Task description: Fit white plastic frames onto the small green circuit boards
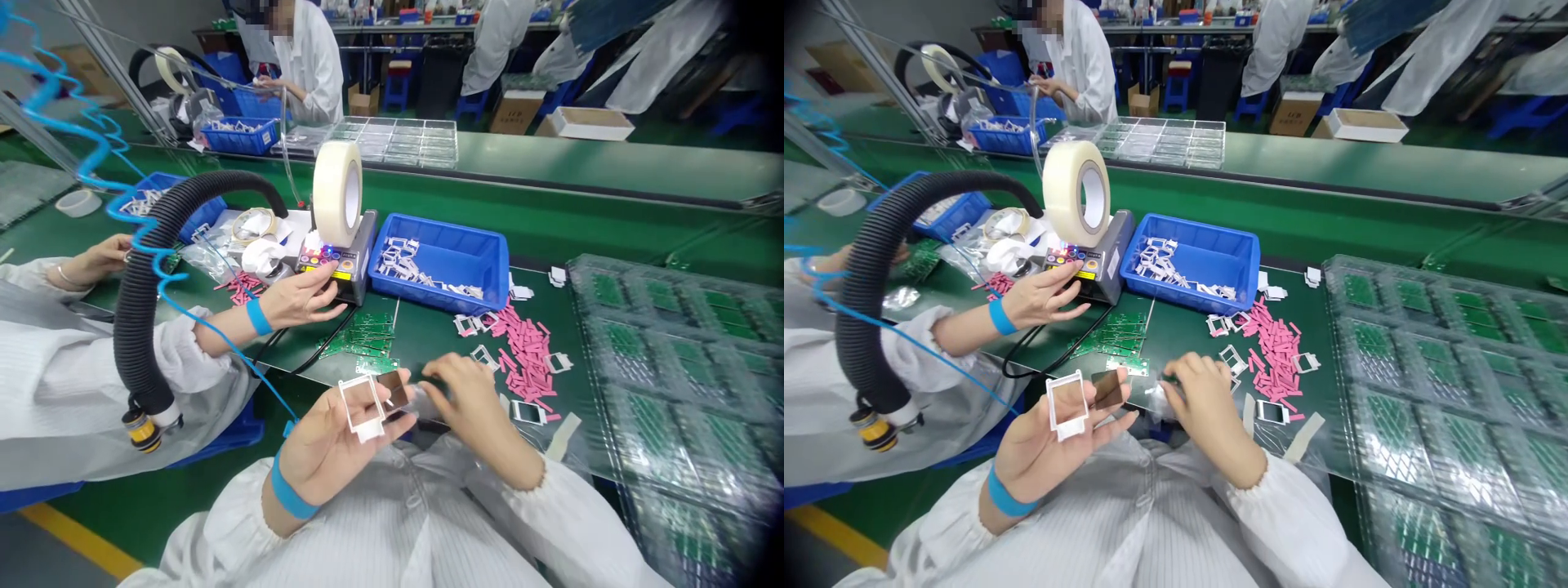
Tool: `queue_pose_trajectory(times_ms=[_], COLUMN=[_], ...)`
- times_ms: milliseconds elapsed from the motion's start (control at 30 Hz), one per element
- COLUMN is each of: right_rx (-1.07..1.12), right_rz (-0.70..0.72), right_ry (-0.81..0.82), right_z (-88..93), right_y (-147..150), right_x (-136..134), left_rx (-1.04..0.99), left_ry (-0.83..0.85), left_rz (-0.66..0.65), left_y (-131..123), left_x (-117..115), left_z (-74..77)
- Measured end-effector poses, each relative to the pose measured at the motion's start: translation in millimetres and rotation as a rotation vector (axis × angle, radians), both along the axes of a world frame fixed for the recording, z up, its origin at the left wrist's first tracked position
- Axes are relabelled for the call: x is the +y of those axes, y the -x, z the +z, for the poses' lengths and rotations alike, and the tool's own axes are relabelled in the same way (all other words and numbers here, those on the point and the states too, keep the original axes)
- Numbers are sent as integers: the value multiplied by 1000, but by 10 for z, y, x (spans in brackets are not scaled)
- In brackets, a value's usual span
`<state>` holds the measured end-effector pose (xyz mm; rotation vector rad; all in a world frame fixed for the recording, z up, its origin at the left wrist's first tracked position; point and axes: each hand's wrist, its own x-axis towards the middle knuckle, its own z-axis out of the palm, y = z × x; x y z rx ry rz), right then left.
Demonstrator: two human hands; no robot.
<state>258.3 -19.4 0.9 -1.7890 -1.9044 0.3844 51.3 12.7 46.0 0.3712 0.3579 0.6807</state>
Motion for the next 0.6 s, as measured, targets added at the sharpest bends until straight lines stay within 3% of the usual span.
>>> queue_pose_trajectory(times_ms=[133, 233, 333, 467, 600], right_rx=[266, 169, 124, 229, 330], right_rz=[220, 356, 361, 351, 303], right_ry=[-159, -161, -135, -149, -248], right_z=[531, 769, 760, 628, 567], right_y=[45, 146, 199, 173, 153], right_x=[-47, -40, 0, 39, 69], left_rx=[26, 81, 89, 42, 10], left_ry=[-86, -120, -165, -171, -144], left_rz=[-14, -39, -54, -89, -97], left_y=[-8, -17, -24, -18, -17], left_x=[-53, -70, -68, -52, -44], left_z=[54, 63, 54, 31, 6])
